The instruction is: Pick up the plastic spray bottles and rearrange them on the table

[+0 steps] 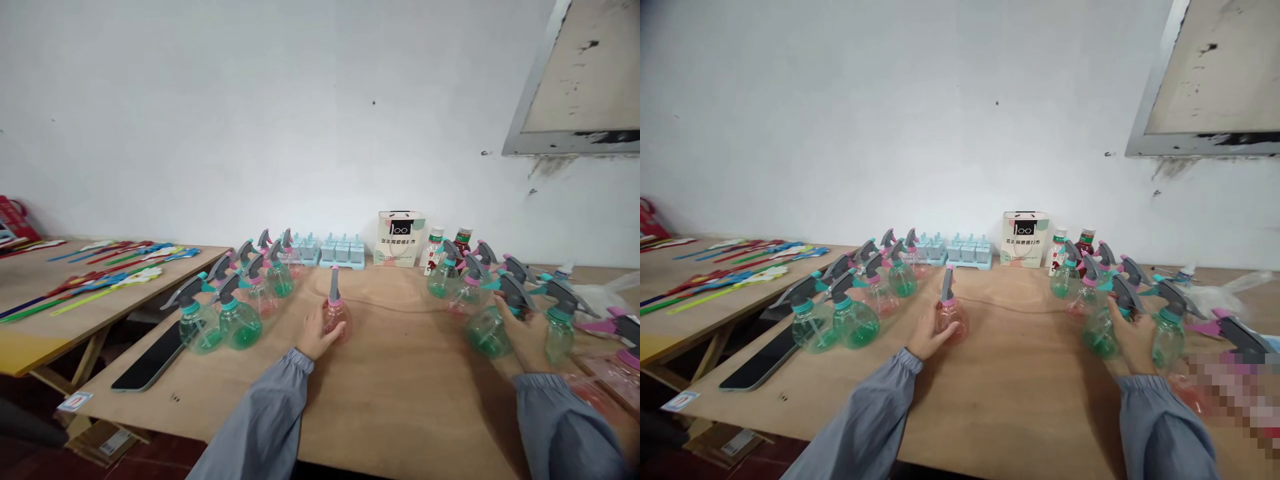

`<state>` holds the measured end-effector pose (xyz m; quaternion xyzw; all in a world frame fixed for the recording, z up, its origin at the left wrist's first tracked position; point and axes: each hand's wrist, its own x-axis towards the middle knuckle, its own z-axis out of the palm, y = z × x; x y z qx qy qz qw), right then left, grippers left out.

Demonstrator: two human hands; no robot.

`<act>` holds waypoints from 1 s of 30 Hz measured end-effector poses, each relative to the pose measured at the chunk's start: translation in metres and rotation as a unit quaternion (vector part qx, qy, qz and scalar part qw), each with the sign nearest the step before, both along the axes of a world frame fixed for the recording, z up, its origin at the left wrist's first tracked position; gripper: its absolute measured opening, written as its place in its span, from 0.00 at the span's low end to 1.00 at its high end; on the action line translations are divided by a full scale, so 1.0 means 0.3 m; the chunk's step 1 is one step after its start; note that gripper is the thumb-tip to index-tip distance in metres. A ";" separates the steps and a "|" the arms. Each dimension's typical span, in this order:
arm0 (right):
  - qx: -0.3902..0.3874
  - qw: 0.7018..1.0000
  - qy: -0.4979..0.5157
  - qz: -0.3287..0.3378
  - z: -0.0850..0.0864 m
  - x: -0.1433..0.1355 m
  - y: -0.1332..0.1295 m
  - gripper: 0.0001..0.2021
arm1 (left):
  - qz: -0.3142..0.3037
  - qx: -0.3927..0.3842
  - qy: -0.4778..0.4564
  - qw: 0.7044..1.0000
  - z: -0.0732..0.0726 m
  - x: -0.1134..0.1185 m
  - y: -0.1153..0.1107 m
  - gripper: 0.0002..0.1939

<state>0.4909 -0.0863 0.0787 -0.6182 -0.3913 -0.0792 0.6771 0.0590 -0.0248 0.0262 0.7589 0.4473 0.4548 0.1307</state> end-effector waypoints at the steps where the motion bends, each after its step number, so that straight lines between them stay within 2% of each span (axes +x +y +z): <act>1: -0.006 1.000 -0.004 0.010 -0.008 0.006 0.003 0.20 | -0.001 -0.001 0.000 1.000 0.000 -0.001 0.000 0.33; 5: -0.015 1.000 -0.021 0.004 -0.027 0.021 0.015 0.21 | -0.001 -0.002 -0.004 1.000 -0.003 -0.003 0.002 0.32; 16: -0.011 0.999 -0.019 -0.048 -0.030 0.020 0.032 0.20 | -0.004 -0.005 0.001 1.000 -0.002 -0.003 0.003 0.33; 18: 0.018 0.999 -0.009 -0.039 -0.041 0.026 0.040 0.24 | -0.005 -0.010 0.004 1.000 -0.002 -0.003 0.003 0.33; 21: 0.068 0.997 -0.001 -0.034 -0.061 0.039 0.049 0.36 | -0.011 -0.006 0.004 1.000 0.000 -0.002 0.002 0.34; 25: 0.138 0.984 -0.082 -0.072 -0.083 0.054 0.046 0.45 | -0.018 -0.002 0.008 1.000 0.005 -0.001 -0.003 0.33; 27: 0.163 0.975 -0.117 -0.091 -0.086 0.050 0.035 0.46 | -0.018 -0.005 0.014 1.000 0.007 0.001 -0.007 0.33; 30: 0.209 0.950 -0.175 -0.153 -0.076 -0.007 0.001 0.39 | -0.017 -0.009 0.020 1.000 0.009 0.009 -0.018 0.34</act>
